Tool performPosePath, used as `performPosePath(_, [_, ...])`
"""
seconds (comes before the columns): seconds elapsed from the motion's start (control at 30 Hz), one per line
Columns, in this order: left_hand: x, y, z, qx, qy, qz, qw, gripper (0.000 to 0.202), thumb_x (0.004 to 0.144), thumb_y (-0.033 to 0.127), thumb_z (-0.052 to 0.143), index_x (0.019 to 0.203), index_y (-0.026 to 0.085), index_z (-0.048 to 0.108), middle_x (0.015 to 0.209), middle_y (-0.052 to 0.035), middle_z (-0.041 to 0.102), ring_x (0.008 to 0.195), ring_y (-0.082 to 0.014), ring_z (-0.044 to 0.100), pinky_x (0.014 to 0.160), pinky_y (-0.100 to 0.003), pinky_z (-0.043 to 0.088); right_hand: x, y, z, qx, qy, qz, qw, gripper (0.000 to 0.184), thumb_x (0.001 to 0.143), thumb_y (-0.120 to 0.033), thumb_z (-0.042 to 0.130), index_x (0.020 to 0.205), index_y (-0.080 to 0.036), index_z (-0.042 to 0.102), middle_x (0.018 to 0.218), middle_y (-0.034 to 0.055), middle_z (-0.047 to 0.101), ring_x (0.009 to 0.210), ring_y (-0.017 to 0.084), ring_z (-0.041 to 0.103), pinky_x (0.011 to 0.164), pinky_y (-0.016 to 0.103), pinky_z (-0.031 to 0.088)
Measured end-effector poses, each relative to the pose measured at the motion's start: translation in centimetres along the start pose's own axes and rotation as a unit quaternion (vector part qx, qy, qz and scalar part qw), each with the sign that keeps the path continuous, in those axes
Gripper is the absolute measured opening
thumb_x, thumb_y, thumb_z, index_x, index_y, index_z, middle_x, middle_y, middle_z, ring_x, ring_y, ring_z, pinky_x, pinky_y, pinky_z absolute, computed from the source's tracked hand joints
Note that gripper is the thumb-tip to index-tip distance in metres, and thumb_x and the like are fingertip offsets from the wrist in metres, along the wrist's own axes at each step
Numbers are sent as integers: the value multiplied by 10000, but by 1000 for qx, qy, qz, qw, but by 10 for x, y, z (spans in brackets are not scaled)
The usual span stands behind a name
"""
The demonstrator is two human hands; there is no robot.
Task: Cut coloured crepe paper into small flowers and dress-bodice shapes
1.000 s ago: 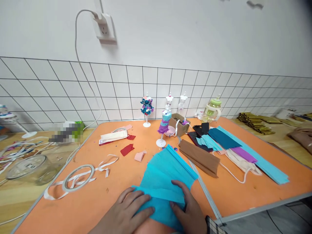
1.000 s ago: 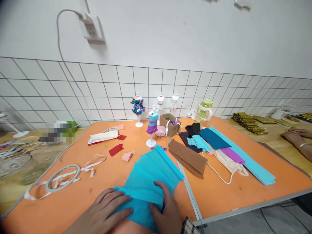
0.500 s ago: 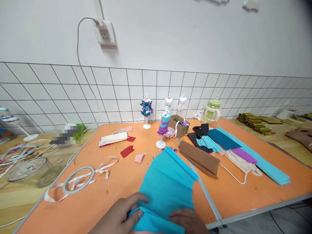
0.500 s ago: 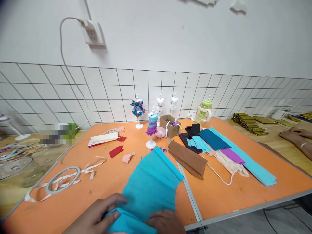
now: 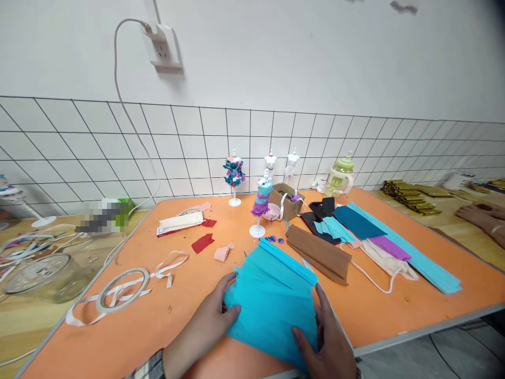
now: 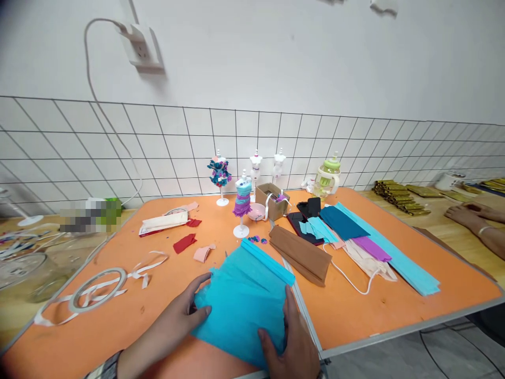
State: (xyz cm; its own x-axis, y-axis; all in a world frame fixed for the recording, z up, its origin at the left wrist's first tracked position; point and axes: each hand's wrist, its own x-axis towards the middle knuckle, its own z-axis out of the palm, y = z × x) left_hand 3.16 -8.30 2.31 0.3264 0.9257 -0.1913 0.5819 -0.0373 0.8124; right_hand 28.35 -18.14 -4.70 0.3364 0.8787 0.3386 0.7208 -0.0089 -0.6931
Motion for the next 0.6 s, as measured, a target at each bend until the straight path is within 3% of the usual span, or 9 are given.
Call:
performPosePath(0.07, [0, 2, 0, 35, 14, 26, 999, 694, 765, 192, 560, 1440, 178, 403, 1380, -151, 585, 1137, -308, 601, 997, -497, 445, 1, 12, 0, -72, 40, -132, 988, 912, 874, -576, 554, 1590, -211, 124, 1488, 190, 463, 1305, 427, 501, 1005, 604, 457])
performPosePath(0.17, [2, 0, 0, 56, 34, 60, 996, 693, 730, 215, 645, 1402, 194, 477, 1444, -156, 541, 1368, -374, 424, 1143, -574, 278, 9, 23, 2, -133, -35, -335, 932, 611, 948, -450, 508, 1524, -327, 341, 1410, 99, 576, 1247, 348, 577, 1033, 538, 453])
performPosePath(0.23, [2, -4, -3, 10, 16, 38, 999, 637, 806, 330, 630, 1408, 188, 477, 1276, -155, 657, 1255, -366, 550, 1073, -561, 397, 17, 27, 3, -145, -99, -410, 895, 467, 982, -395, 473, 1444, -322, 472, 1332, 46, 647, 1128, 263, 661, 970, 422, 510])
performPosePath(0.3, [0, -9, -9, -38, -4, -8, 999, 587, 935, 403, 462, 1471, 177, 394, 1038, -121, 727, 954, -305, 705, 861, -490, 563, 25, 27, 0, -132, -145, -450, 871, 416, 979, -414, 491, 1377, -303, 543, 1281, 14, 678, 1048, 217, 695, 877, 337, 542])
performPosePath(0.33, [-2, -11, -14, -30, -4, -17, 999, 578, 970, 374, 383, 1513, 187, 323, 989, -105, 726, 836, -274, 722, 783, -465, 591, 28, 26, -2, -120, -171, -461, 863, 397, 970, -439, 506, 1340, -312, 573, 1261, -5, 689, 1031, 208, 702, 840, 314, 547])
performPosePath(0.37, [-5, -13, -19, 11, 20, 18, 1000, 575, 961, 285, 381, 1527, 216, 308, 1057, -107, 712, 853, -257, 721, 801, -452, 591, 30, 25, -6, -107, -202, -465, 855, 370, 964, -458, 516, 1303, -333, 597, 1236, -27, 700, 1025, 203, 705, 820, 302, 545])
performPosePath(0.43, [-13, -17, -31, 139, 46, 154, 977, 694, 855, 116, 468, 1512, 312, 356, 1411, -111, 562, 1226, -298, 590, 1035, -508, 476, 34, 21, -14, -86, -277, -438, 851, 329, 960, -460, 526, 1263, -369, 619, 1169, -49, 730, 1014, 200, 711, 847, 300, 528])
performPosePath(0.5, [-23, -18, -40, 221, -22, 258, 940, 814, 776, 56, 535, 1505, 377, 368, 1562, -58, 423, 1396, -320, 428, 1129, -519, 383, 36, 14, -20, -66, -348, -367, 860, 289, 944, -433, 550, 1211, -388, 653, 1015, -47, 777, 916, 204, 730, 903, 324, 501])
performPosePath(0.6, [-33, -14, -43, 213, -116, 297, 923, 783, 763, 160, 673, 1470, 386, 426, 1477, -24, 545, 1296, -297, 547, 1066, -407, 477, 39, 0, -23, -22, -400, -239, 884, 227, 912, -433, 538, 1002, -360, 734, 734, -42, 761, 685, 188, 704, 817, 307, 498])
